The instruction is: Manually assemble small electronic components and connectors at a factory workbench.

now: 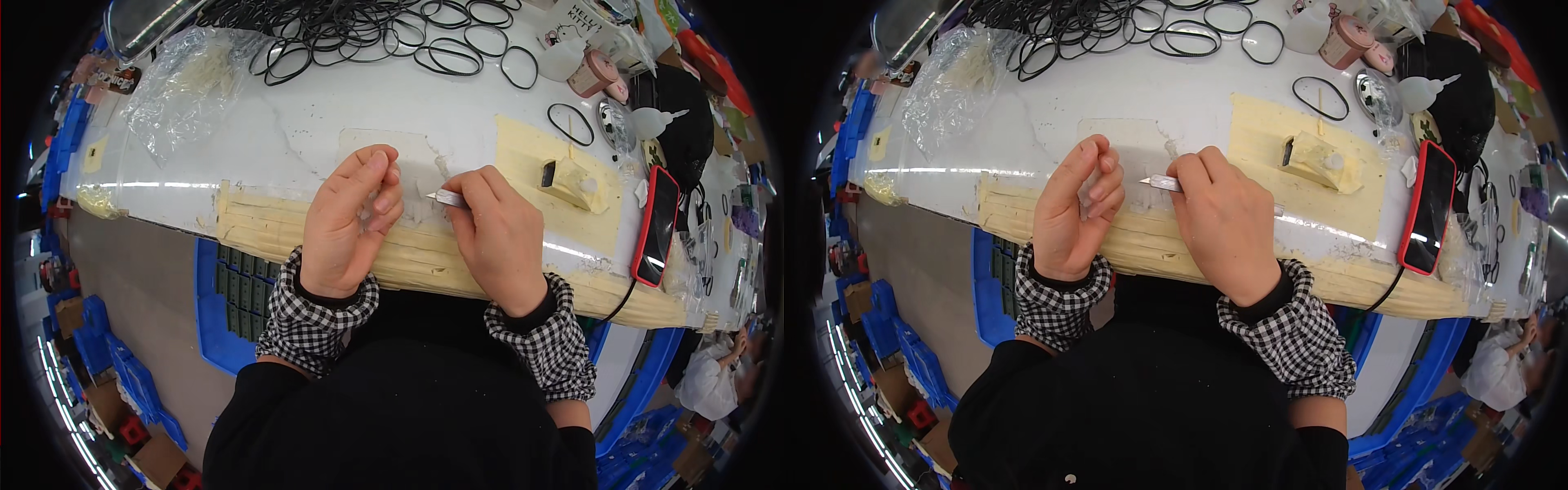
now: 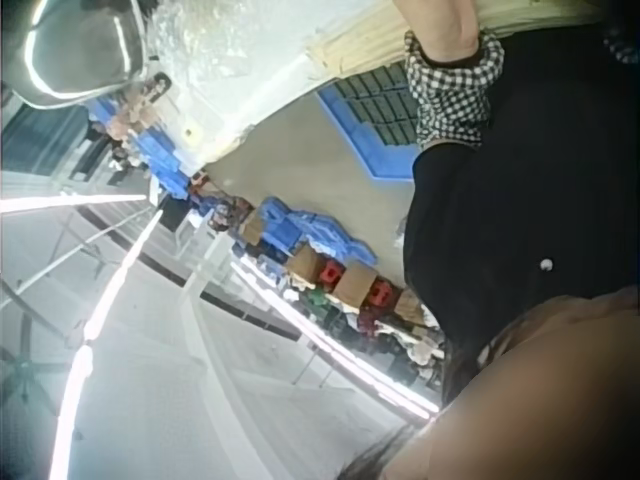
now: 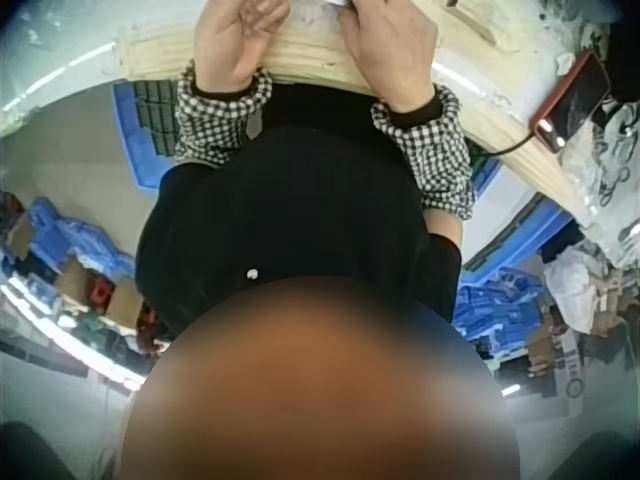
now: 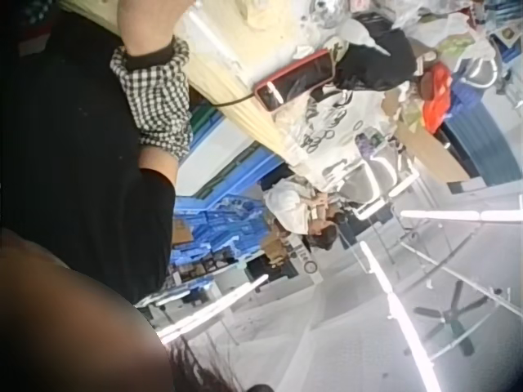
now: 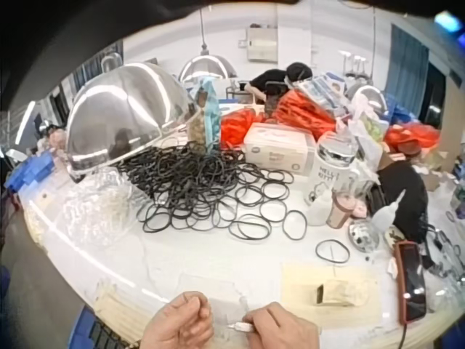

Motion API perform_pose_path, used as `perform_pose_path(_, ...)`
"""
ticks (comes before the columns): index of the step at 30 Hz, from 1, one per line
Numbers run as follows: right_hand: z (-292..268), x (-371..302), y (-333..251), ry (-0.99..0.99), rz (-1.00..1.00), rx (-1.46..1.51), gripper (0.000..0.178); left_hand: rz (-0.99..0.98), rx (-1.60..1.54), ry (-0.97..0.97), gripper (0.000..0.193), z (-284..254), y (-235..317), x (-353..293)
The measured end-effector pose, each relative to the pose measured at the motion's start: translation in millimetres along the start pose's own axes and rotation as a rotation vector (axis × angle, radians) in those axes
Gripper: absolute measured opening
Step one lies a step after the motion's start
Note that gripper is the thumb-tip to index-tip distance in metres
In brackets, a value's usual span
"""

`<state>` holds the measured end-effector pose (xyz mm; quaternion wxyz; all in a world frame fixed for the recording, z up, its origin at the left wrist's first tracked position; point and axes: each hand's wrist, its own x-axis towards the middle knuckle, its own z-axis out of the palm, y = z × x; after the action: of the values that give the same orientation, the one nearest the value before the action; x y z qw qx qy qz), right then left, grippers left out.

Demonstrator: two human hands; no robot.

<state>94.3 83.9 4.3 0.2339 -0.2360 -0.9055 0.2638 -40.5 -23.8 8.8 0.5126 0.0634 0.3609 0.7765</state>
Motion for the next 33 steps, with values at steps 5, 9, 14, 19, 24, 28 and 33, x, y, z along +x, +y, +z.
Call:
perform_pose_path(5, -19.2, 1.4, -7.1, 0.116, 0.113, 0.383, 0.013, -0.118, 0.105, -0.064, 0.020, 7.5, -11.6, -2.9)
perform_pose_path(9, -30.7, -1.5, -16.0, 0.079, 0.113, 0.444, 0.012, -0.139, 0.059, -0.134, 0.014, 12.9, -22.1, -5.9)
perform_pose_path(14, -32.5, -4.2, -15.9, 0.079, 0.059, 0.422, 0.015, -0.150, 0.068, -0.129, 0.011, 16.5, -21.7, -5.9)
perform_pose_path(19, -24.6, -5.6, -9.4, 0.260, -0.212, 0.125, 0.018, -0.155, 0.052, -0.152, 0.012, 14.2, -21.9, -5.6)
perform_pose_path(24, -17.0, -5.4, -7.8, 0.330, -0.210, 0.226, 0.014, -0.163, -0.012, -0.140, 0.015, 19.5, -25.8, -8.1)
perform_pose_path(28, -21.7, -8.5, -12.7, 0.217, -0.125, 0.327, 0.016, -0.185, -0.045, -0.157, 0.016, 22.1, -22.2, -8.7)
perform_pose_path(33, -35.0, -2.9, -9.1, 0.064, -0.139, 0.124, 0.030, -0.278, -0.036, -0.217, 0.019, 11.3, -17.5, -4.1)
